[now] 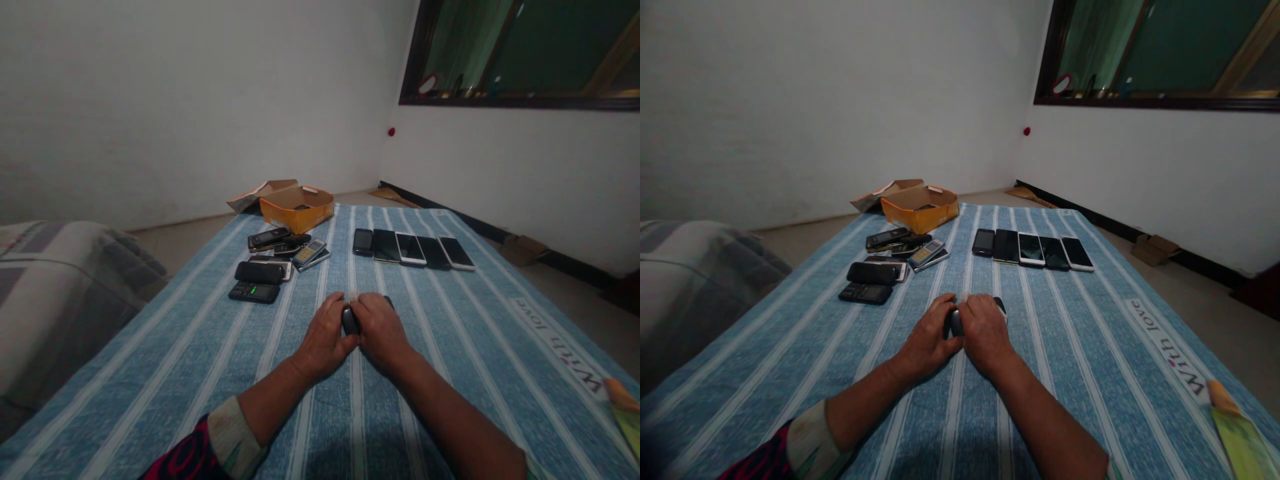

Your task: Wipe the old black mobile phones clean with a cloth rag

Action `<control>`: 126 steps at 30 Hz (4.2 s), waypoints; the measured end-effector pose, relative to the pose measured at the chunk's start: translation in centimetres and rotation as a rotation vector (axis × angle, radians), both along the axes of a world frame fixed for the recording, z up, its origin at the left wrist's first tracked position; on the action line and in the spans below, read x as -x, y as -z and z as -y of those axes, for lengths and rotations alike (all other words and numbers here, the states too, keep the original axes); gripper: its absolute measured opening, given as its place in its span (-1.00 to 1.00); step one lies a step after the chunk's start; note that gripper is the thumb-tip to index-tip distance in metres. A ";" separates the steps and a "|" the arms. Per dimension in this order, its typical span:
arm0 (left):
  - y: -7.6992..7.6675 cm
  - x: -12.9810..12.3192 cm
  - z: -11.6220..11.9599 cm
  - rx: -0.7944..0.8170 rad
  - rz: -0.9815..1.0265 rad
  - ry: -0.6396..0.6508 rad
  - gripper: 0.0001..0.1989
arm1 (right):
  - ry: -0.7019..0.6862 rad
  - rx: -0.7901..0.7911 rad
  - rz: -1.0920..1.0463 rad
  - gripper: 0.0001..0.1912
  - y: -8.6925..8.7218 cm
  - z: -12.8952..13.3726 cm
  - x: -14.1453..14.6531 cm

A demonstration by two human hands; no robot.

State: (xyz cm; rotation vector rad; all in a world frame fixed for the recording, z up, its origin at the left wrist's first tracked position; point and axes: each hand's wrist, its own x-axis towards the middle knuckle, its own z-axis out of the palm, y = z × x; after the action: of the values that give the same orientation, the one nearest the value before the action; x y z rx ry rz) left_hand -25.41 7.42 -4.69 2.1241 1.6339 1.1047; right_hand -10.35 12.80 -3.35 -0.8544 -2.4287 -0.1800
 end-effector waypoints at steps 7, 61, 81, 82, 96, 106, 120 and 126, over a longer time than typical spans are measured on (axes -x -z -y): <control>0.4 0.0 0.0 0.036 -0.009 -0.023 -0.47 | 0.100 -0.007 -0.008 -0.84 0.0 -0.1 -0.4; -0.5 -0.1 0.2 0.000 -0.175 0.002 -0.52 | 0.099 0.135 -0.020 -0.51 1.7 3.6 -0.4; -0.5 0.0 0.4 -0.030 -0.119 0.114 -0.67 | -0.029 0.189 -0.041 -0.51 1.4 4.5 -1.8; -0.6 0.0 0.4 -0.022 -0.121 0.110 -0.68 | -0.029 0.170 -0.041 -0.53 1.4 4.4 -1.9; -1.0 0.2 0.3 0.019 -0.161 0.099 -0.67 | 0.042 0.118 -0.041 -0.57 1.2 2.8 -3.3; -0.8 0.2 0.2 0.031 -0.164 0.086 -0.64 | 0.021 0.120 -0.042 -0.61 1.2 1.4 -4.5; -0.9 0.6 0.1 0.026 -0.149 0.113 -0.60 | -0.102 0.037 -0.015 -0.72 1.0 1.9 -2.9; -1.8 0.2 0.5 0.026 -0.126 0.140 -0.55 | -0.103 0.050 -0.022 -0.67 0.4 1.5 -3.8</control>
State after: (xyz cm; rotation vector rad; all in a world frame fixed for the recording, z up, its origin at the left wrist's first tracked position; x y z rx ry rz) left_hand -25.66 6.91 -2.87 2.2933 1.5141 0.9199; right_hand -6.54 11.34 -3.77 -0.7468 -2.4586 -0.0719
